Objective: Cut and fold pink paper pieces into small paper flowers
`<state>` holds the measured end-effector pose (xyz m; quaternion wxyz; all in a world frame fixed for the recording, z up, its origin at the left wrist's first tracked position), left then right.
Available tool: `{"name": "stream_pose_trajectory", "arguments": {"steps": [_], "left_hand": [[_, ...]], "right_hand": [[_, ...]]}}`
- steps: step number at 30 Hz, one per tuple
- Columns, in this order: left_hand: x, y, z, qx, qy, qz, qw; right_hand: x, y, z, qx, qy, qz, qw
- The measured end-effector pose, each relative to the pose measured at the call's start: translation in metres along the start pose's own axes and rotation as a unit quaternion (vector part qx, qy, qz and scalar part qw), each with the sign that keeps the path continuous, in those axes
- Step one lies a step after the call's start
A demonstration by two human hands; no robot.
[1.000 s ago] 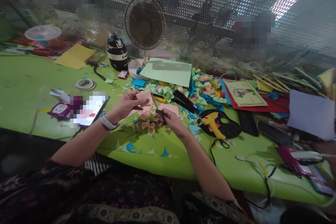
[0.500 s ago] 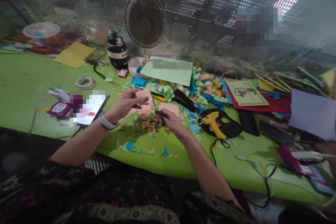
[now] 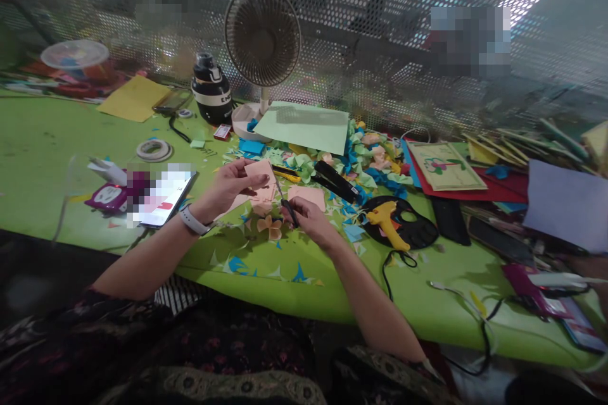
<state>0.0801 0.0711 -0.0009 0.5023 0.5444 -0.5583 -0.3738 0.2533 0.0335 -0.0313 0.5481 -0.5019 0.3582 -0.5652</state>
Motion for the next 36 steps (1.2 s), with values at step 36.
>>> {"name": "stream_pose_trajectory", "arguments": {"steps": [36], "left_hand": [[-0.0056, -0.0068, 0.0026, 0.01, 0.008, 0.017, 1.0]], "right_hand": [[0.0015, -0.005, 0.0026, -0.01, 0.055, -0.005, 0.998]]}}
Point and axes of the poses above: each hand's wrist, its own x-axis away from the middle knuckle, its own z-axis out of the back of the hand, y = z × x, the point moved 9 cm from there along -x, towards the middle knuckle, and after that the axes turned 15 degrees about y, right-handed, at the moved point
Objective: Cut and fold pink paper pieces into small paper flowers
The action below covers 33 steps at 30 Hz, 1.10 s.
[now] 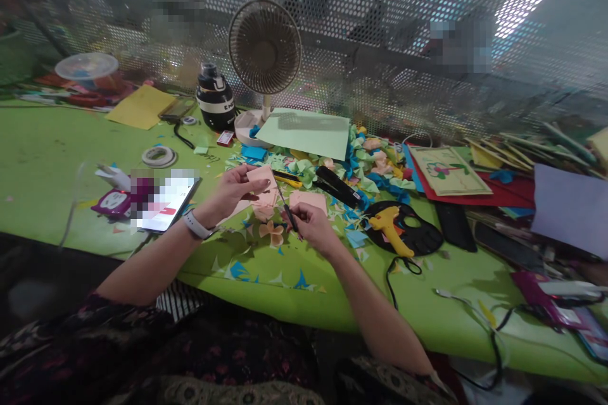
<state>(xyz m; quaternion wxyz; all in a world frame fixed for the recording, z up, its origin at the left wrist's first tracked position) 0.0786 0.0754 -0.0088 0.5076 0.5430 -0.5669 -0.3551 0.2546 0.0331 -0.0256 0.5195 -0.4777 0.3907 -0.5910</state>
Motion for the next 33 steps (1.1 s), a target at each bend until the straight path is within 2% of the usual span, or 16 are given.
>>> {"name": "stream_pose_trajectory", "arguments": {"steps": [18, 24, 33], "left_hand": [[0.0024, -0.0036, -0.0074, -0.007, -0.031, 0.007, 0.999], [-0.0002, -0.0067, -0.0062, -0.006, -0.029, 0.004, 1.0], [-0.0001, -0.0004, -0.0001, 0.004, -0.006, -0.003, 1.0]], "right_hand": [[-0.0026, -0.002, 0.004, 0.017, 0.017, 0.01, 1.0], [-0.0046, -0.0029, 0.0049, 0.026, 0.017, 0.036, 0.999], [-0.0039, -0.0007, 0.0055, 0.007, 0.011, 0.009, 1.0]]}}
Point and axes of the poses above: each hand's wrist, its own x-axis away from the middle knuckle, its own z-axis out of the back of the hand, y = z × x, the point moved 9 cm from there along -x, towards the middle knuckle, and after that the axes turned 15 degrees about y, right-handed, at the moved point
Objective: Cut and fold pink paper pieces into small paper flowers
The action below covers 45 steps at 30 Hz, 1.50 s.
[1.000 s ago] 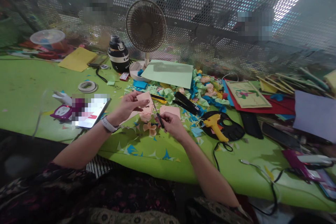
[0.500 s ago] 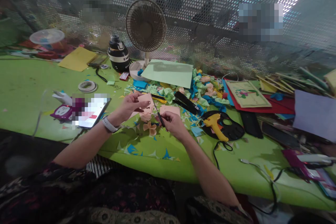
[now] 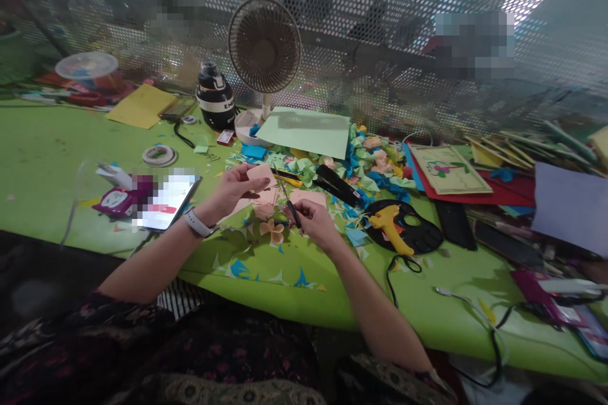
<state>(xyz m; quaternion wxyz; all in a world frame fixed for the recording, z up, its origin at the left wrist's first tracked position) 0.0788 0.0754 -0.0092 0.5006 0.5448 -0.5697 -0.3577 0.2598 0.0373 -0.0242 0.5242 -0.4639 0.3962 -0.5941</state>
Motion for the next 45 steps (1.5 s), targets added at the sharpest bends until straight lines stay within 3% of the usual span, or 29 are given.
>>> {"name": "stream_pose_trajectory", "arguments": {"steps": [6, 12, 33, 45], "left_hand": [[-0.001, 0.011, 0.005, -0.01, 0.023, -0.03, 0.999], [-0.001, 0.007, 0.001, -0.003, 0.007, -0.035, 0.999], [0.0, 0.003, -0.002, -0.007, -0.011, -0.032, 0.999], [-0.003, 0.001, 0.0, -0.002, 0.008, -0.011, 1.0]], "right_hand": [[0.004, -0.003, -0.005, 0.023, -0.035, 0.004, 0.999], [0.007, -0.005, -0.008, 0.034, -0.048, 0.009, 0.998], [0.007, -0.004, -0.007, 0.025, -0.036, 0.007, 0.999], [0.003, -0.001, -0.008, 0.006, -0.024, 0.02, 1.0]]}}
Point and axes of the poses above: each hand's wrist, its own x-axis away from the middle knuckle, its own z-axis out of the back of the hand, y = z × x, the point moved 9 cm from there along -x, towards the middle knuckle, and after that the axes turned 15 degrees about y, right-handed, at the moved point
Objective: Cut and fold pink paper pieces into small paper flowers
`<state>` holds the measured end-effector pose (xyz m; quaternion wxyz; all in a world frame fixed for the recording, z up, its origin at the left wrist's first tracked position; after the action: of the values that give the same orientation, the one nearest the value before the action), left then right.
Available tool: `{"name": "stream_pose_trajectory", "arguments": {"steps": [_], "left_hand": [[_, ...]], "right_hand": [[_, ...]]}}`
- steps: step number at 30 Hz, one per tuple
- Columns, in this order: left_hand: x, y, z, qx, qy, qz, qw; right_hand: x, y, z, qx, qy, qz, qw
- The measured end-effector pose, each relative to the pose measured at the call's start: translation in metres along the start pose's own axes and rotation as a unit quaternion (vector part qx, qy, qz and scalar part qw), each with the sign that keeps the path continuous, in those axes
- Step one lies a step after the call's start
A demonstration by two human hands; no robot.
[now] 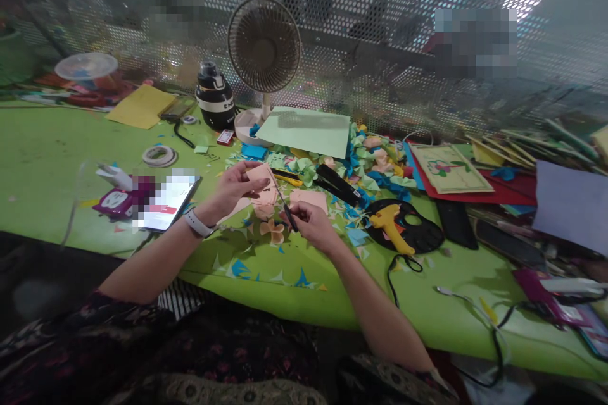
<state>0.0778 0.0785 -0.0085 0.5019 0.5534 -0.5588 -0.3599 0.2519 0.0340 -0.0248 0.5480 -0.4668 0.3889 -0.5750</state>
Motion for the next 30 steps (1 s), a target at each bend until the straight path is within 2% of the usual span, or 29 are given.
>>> {"name": "stream_pose_trajectory", "arguments": {"steps": [13, 22, 30], "left_hand": [[0.004, -0.001, -0.005, 0.001, -0.026, 0.006, 1.0], [0.003, -0.004, -0.007, -0.021, -0.042, -0.014, 0.999], [0.001, -0.012, -0.009, -0.018, -0.056, -0.011, 0.998]], "right_hand": [[0.0, -0.003, 0.0, 0.018, -0.005, 0.022, 1.0], [0.0, -0.005, 0.001, 0.005, 0.001, 0.008, 1.0], [-0.005, 0.003, 0.005, 0.002, 0.027, 0.014, 1.0]]}}
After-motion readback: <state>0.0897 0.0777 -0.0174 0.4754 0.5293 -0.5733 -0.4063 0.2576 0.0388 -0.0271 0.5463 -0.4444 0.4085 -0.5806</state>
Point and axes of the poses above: each hand's wrist, its own x-axis away from the middle knuckle, its own z-axis out of the back of the hand, y = z × x, the point moved 9 cm from there along -x, towards the middle knuckle, and after that the axes turned 15 degrees about y, right-handed, at the moved point
